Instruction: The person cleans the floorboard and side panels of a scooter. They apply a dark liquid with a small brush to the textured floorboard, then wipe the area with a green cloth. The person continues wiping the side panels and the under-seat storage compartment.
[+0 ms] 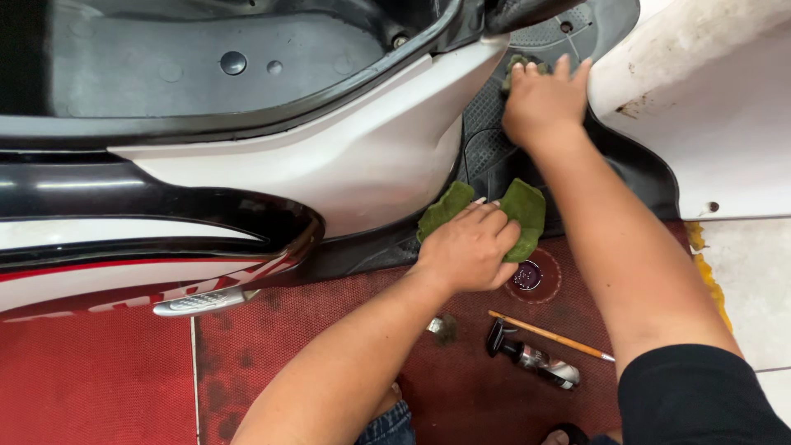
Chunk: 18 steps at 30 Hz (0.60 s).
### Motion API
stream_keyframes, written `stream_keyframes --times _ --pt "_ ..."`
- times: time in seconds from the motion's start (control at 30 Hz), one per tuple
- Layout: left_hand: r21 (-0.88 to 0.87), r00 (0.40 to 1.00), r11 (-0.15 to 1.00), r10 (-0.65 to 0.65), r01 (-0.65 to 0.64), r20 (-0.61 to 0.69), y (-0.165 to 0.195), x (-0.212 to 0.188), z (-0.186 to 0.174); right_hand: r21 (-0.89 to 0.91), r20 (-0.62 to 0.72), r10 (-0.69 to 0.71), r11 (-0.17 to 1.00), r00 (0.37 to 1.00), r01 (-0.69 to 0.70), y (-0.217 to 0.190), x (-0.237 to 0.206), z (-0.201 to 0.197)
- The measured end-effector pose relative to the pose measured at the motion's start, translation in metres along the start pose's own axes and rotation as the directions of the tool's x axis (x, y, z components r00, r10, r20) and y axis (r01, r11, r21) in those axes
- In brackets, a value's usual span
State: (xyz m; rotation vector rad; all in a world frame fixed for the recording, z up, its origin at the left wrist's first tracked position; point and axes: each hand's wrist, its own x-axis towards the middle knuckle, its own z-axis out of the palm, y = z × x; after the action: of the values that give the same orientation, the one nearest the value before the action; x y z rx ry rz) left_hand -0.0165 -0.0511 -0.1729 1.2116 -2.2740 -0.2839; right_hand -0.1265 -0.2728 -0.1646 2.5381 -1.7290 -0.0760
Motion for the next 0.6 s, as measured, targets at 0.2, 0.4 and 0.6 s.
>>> stream_keyframes --times 0.2,0.4,0.6 --pt "-0.009 1.000 1.000 -0.009 0.009 0.023 0.000 0.000 0.001 0.055 -0.187 -0.248 0.963 0.951 0.262 -0.036 0.021 0.003" --pt "-0.019 1.000 1.000 -0.008 0.008 -0.017 0.000 0.000 -0.003 -0.116 -0.053 -0.013 0.993 0.999 0.006 0.002 0.032 -0.020" --pt "-0.045 1.000 0.999 -0.022 0.022 -0.006 0.000 0.002 -0.002 -0.015 0.137 -0.040 0.999 0.990 0.042 0.001 0.043 -0.029"
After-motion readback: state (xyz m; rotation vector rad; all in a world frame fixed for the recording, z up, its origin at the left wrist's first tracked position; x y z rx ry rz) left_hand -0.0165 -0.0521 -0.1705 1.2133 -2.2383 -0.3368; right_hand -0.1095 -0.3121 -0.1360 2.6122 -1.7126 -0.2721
